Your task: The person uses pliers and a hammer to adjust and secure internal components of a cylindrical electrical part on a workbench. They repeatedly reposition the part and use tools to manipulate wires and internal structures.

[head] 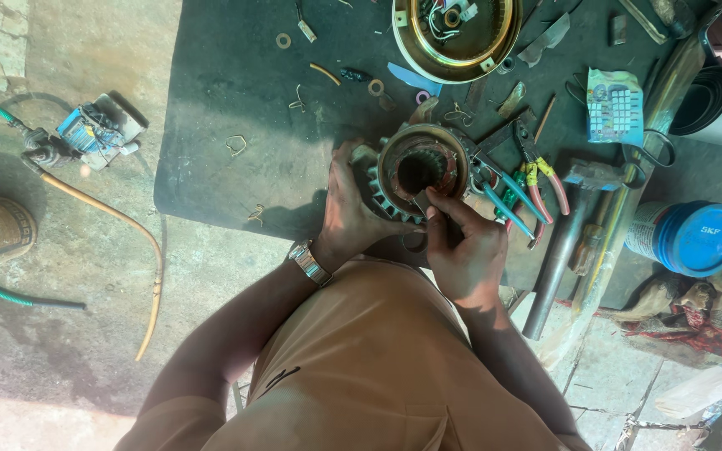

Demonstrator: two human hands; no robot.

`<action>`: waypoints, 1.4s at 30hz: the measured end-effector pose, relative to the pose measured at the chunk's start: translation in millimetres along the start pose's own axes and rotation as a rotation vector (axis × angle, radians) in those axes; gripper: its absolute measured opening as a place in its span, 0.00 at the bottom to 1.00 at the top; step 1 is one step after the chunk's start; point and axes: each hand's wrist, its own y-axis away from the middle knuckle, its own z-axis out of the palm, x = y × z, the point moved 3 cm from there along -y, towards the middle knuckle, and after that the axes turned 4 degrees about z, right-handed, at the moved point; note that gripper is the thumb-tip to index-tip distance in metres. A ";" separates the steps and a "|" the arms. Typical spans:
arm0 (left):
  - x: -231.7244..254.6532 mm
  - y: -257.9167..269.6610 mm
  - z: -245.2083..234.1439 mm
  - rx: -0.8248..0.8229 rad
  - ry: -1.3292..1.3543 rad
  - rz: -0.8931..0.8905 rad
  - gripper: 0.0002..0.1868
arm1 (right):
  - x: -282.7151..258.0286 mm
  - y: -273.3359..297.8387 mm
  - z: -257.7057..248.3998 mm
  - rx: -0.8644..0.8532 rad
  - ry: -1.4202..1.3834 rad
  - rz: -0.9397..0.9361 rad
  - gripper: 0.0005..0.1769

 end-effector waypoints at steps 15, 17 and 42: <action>4.9 1.6 3.0 -0.001 -0.025 -0.027 0.75 | 5.7 0.9 -2.7 0.003 0.113 0.062 0.13; 5.1 0.1 0.9 0.007 -0.034 -0.008 0.76 | 3.6 -3.0 -5.6 -0.014 0.011 0.033 0.13; 9.8 4.1 5.8 0.067 -0.060 0.014 0.76 | 13.8 5.6 4.4 0.084 -0.148 -0.052 0.15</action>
